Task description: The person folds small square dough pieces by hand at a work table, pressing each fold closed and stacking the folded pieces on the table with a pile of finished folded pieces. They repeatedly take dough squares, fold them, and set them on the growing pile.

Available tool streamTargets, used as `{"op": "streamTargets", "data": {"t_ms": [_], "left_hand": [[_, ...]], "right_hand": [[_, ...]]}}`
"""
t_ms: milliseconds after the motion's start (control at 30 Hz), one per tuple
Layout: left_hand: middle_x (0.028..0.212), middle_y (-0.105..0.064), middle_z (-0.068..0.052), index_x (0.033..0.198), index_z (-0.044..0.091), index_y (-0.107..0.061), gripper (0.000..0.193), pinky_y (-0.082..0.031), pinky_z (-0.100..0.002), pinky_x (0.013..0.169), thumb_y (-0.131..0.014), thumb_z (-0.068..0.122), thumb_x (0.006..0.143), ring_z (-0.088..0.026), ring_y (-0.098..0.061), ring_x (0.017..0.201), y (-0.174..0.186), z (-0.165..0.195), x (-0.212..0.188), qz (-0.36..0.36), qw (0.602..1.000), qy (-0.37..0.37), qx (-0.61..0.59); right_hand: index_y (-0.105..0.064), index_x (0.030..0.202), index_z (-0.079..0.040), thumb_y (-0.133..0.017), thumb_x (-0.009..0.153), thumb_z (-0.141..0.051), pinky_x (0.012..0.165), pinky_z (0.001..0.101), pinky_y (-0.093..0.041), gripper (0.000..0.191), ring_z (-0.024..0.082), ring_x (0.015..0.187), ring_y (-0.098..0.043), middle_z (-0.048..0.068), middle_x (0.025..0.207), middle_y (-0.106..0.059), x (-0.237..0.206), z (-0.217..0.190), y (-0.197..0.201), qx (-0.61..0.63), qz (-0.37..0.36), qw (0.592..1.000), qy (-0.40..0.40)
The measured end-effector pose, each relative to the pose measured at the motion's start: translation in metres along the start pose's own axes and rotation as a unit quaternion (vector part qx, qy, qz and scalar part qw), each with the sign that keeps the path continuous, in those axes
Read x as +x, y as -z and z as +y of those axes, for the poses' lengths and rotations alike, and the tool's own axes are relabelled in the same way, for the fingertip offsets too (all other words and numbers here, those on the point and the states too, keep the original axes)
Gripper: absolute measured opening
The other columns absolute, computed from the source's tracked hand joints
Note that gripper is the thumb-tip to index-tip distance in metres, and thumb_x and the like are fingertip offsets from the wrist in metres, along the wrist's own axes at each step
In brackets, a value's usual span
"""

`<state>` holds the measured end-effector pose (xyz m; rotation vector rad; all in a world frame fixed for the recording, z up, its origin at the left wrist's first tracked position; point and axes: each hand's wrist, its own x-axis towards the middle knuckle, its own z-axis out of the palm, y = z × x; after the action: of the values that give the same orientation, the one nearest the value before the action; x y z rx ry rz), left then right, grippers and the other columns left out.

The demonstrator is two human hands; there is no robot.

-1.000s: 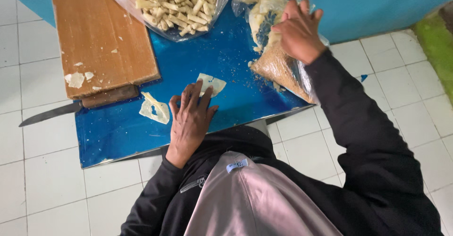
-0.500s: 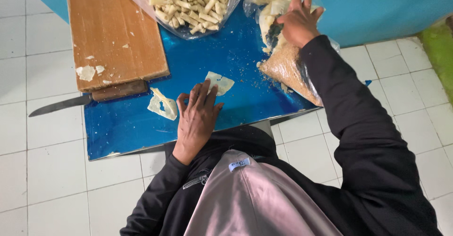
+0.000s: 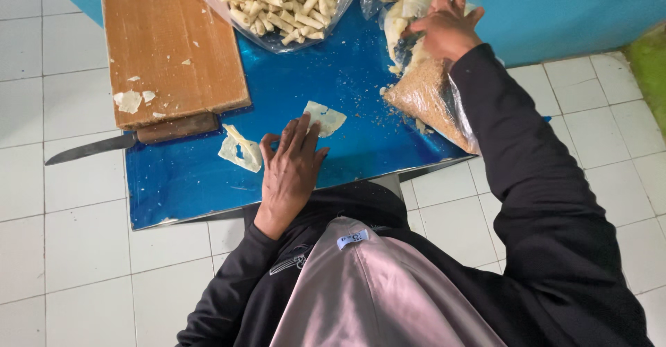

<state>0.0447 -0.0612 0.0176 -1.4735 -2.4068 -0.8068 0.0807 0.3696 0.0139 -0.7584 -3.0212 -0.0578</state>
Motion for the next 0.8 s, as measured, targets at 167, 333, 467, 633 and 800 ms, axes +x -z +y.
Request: {"op": "streamTargets", "data": {"t_ms": [167, 333, 467, 633, 800], "left_hand": [[0.149, -0.053, -0.014, 0.138, 0.004, -0.059, 0.050, -0.032, -0.052, 0.105, -0.069, 0.029, 0.096, -0.026, -0.048, 0.137, -0.002, 0.000, -0.002, -0.001, 1.000, 0.000, 0.007], [0.151, -0.052, -0.013, 0.140, 0.006, -0.058, 0.053, -0.032, -0.052, 0.105, -0.070, 0.032, 0.095, -0.026, -0.048, 0.139, -0.003, 0.000, -0.005, -0.008, 1.000, 0.001, 0.007], [0.151, -0.052, -0.013, 0.139, 0.006, -0.059, 0.053, -0.032, -0.052, 0.105, -0.070, 0.034, 0.095, -0.026, -0.047, 0.140, -0.005, 0.001, -0.006, -0.007, 1.000, 0.000, 0.014], [0.151, -0.051, -0.014, 0.138, 0.007, -0.059, 0.052, -0.032, -0.052, 0.105, -0.070, 0.036, 0.096, -0.025, -0.047, 0.139, -0.005, 0.001, -0.006, 0.006, 1.000, -0.006, 0.021], [0.151, -0.052, -0.015, 0.137, 0.007, -0.060, 0.053, -0.032, -0.052, 0.105, -0.071, 0.036, 0.094, -0.027, -0.048, 0.139, -0.004, 0.003, -0.006, -0.004, 1.000, 0.000, 0.016]], "right_hand": [[-0.080, 0.105, -0.048, -0.061, 0.087, 0.010, 0.098, 0.0629, -0.028, 0.063, 0.032, 0.117, -0.039, 0.003, 0.115, -0.043, -0.041, -0.027, 0.051, 0.047, 0.011, 0.997, 0.067], [-0.081, 0.108, -0.043, -0.063, 0.079, 0.005, 0.087, 0.0514, -0.029, 0.058, 0.026, 0.104, -0.043, -0.001, 0.102, -0.046, -0.130, -0.134, 0.039, 0.086, 0.103, 0.972, 0.192], [-0.068, 0.140, -0.034, -0.059, 0.096, -0.012, 0.096, 0.0538, -0.030, 0.049, 0.022, 0.108, -0.044, 0.000, 0.115, -0.049, -0.162, -0.186, 0.029, -0.094, 0.193, 0.946, 0.242], [-0.059, 0.149, -0.026, -0.057, 0.098, -0.014, 0.100, 0.0528, -0.032, 0.052, 0.021, 0.117, -0.046, -0.001, 0.126, -0.050, -0.163, -0.183, 0.042, -0.205, 0.224, 0.920, 0.248], [-0.055, 0.152, -0.031, -0.058, 0.099, -0.010, 0.096, 0.0543, -0.031, 0.057, 0.024, 0.112, -0.046, 0.001, 0.125, -0.050, -0.166, -0.185, 0.033, -0.104, 0.198, 0.943, 0.247]]}}
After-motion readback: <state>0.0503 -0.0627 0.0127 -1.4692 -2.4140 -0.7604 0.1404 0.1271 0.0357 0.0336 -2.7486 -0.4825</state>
